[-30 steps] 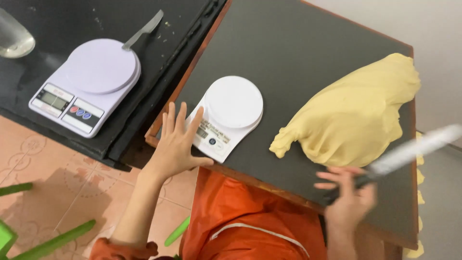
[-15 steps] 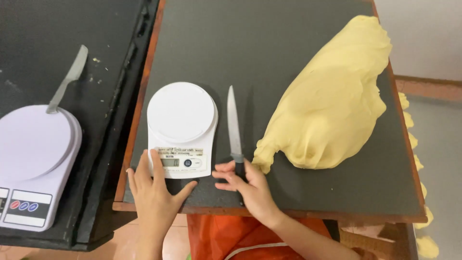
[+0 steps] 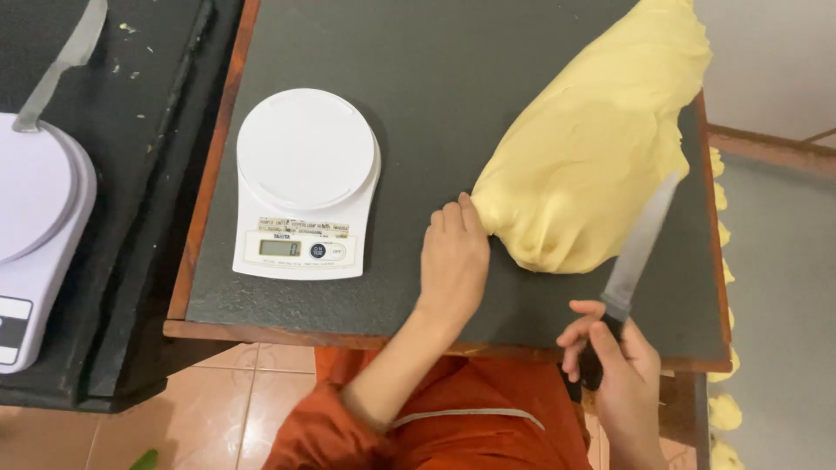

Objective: Cutting a large mass of dough into smaller pieces and weighing each piece on a digital scale for consistency.

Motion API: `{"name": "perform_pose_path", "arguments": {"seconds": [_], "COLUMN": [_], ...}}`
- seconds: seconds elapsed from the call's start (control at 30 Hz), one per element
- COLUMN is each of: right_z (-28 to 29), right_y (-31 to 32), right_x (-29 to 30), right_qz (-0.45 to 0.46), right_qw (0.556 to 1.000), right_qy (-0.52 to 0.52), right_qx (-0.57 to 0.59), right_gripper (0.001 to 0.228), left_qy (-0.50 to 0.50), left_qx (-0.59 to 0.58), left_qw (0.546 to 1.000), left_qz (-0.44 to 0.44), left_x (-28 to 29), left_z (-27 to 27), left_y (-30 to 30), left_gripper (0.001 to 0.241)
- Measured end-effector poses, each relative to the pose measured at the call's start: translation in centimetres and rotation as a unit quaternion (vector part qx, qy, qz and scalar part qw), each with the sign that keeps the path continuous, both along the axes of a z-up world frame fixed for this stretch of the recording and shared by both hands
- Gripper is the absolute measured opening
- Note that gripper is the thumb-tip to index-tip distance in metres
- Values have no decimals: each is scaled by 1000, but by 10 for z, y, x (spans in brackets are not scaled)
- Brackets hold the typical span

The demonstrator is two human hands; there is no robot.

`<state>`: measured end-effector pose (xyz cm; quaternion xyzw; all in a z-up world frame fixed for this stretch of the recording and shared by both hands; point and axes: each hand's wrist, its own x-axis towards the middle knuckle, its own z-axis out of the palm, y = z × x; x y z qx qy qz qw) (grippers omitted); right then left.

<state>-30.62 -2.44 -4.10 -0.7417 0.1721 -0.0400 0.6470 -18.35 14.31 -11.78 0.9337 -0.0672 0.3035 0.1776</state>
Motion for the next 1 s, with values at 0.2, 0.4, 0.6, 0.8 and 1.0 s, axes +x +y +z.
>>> {"name": "perform_pose_path", "arguments": {"seconds": [0.2,0.4,0.6,0.8,1.0], "right_z": [-12,-10,-5,-3,-6], "right_y": [-18,27,21,20,46], "right_x": [-33,6,5,-12,12], "right_qz": [202,402,441,420,426], "right_qw": [912,785,809,827,737], "right_qy": [207,-114,50,-28,-56], "right_qx": [-291,-458,-385,-371,-521], "right_gripper": [79,63,66,63,61], "left_qy": [-13,-14,-27,7,-22], "left_qx": [60,95,82,-4,-11], "left_qw": [993,994,993,995,996], "left_qz": [-103,-47,-77,-95,-81], "left_x": [-95,-105,-105,-107,-108], "left_z": [18,16,19,20,22], "left_y": [67,56,67,69,65], "left_gripper": [41,29,23,20,15]}}
